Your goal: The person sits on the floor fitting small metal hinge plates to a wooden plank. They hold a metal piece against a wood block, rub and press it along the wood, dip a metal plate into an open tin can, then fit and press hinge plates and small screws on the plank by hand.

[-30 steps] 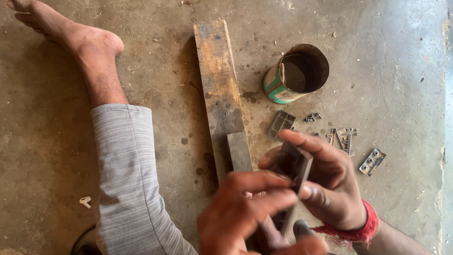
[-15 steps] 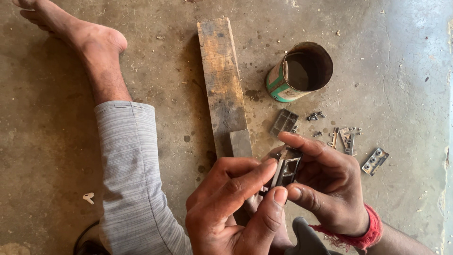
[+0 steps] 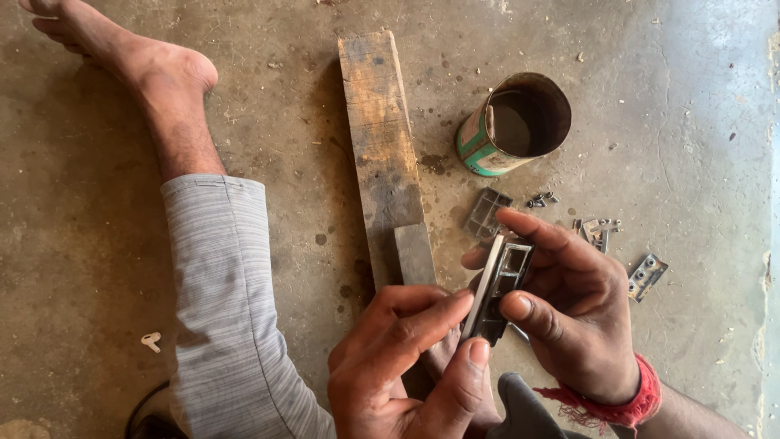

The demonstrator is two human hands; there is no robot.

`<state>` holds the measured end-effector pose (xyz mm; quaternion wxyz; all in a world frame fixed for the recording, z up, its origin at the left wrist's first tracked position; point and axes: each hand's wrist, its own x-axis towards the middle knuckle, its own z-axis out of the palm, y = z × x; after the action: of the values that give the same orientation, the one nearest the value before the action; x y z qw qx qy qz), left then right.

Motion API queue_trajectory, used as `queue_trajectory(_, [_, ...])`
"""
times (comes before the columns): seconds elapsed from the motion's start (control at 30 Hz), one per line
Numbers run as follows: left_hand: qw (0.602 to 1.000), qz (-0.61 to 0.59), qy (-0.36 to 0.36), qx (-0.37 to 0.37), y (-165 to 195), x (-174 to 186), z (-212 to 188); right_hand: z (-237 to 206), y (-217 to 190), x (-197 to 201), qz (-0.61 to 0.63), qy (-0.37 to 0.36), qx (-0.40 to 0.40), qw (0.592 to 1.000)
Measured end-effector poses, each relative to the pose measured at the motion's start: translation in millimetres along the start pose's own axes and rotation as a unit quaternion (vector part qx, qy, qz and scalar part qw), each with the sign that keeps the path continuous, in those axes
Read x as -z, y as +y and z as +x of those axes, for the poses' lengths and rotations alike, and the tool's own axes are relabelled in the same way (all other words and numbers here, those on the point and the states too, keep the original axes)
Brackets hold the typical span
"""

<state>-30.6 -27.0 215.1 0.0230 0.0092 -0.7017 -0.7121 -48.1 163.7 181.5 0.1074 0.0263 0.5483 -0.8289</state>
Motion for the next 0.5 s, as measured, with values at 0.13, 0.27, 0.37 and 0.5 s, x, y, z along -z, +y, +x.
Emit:
queue_trajectory(0.13, [1.000,0.012,-0.003,-0.026,-5,3,-3,0,0,0,-0.005,0.013,0.003,1.000])
queue_trajectory(0.27, [1.000,0.007,-0.001,-0.030,-10,5,-7,2,0,1,0.011,0.034,-0.018,0.999])
queue_trajectory(0.37, [0.998,-0.022,-0.014,-0.065,-13,4,-11,4,0,1,0.060,0.028,-0.040,0.997])
queue_trajectory(0.5, [0.997,-0.068,-0.003,-0.035,-17,2,-15,6,5,2,0.099,0.003,-0.069,0.993])
